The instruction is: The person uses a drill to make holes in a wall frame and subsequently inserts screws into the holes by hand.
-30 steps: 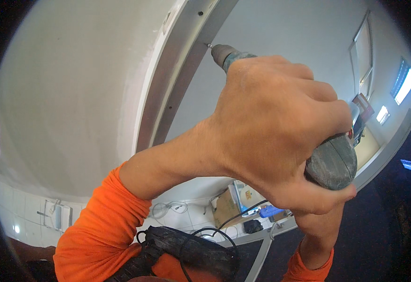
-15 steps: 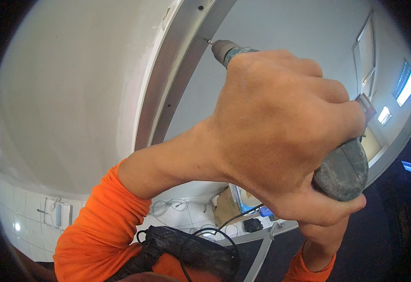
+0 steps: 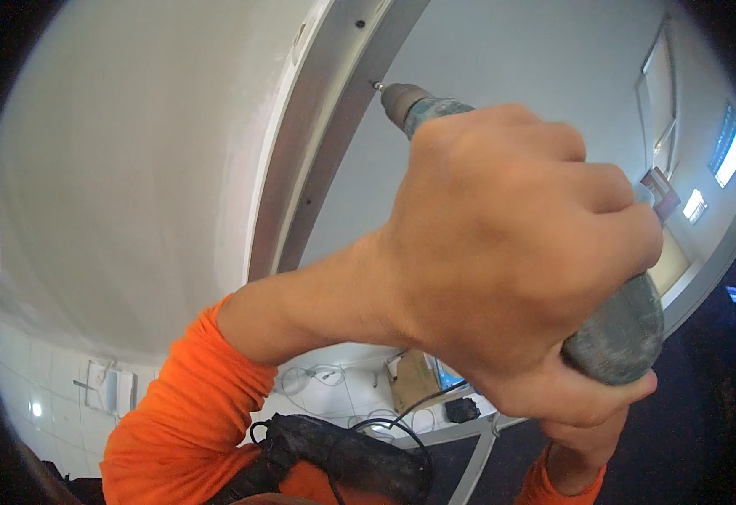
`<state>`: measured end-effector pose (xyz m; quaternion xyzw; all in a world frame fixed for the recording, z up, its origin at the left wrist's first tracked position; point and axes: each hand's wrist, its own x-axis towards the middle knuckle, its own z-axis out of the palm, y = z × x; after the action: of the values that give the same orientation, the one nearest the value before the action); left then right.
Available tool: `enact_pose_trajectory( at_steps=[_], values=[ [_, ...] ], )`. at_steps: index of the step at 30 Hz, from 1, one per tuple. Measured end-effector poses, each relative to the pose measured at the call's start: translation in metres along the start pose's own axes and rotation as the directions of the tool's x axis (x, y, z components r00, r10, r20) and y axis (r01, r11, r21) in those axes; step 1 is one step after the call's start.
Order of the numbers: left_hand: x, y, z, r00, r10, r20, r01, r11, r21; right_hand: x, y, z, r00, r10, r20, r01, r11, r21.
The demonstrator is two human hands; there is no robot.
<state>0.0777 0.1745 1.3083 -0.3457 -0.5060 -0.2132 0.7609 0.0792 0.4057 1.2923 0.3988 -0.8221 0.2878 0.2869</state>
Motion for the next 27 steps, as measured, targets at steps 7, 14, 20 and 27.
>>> enact_pose_trajectory(
  at_steps=[7, 14, 20, 27],
  values=[
    [-0.002, 0.001, -0.001, 1.000, -0.009, 0.024, 0.009, 1.000, -0.016, -0.004, 0.007, 0.004, 1.000, 0.005, -0.005, -0.005, 0.999, 0.035],
    [-0.002, 0.000, -0.008, 1.000, -0.012, 0.012, 0.013, 1.000, -0.016, -0.001, 0.006, 0.003, 1.000, 0.010, 0.003, -0.010, 1.000, 0.030],
    [0.004, -0.003, -0.002, 0.997, -0.035, 0.068, 0.034, 0.999, 0.008, 0.008, 0.004, 0.000, 0.999, 0.026, 0.026, -0.028, 0.998, 0.060],
    [0.005, -0.004, -0.002, 0.995, -0.071, 0.077, 0.070, 0.997, 0.018, 0.022, -0.011, 0.003, 0.984, 0.134, 0.121, -0.146, 0.985, 0.094]
  ],
)
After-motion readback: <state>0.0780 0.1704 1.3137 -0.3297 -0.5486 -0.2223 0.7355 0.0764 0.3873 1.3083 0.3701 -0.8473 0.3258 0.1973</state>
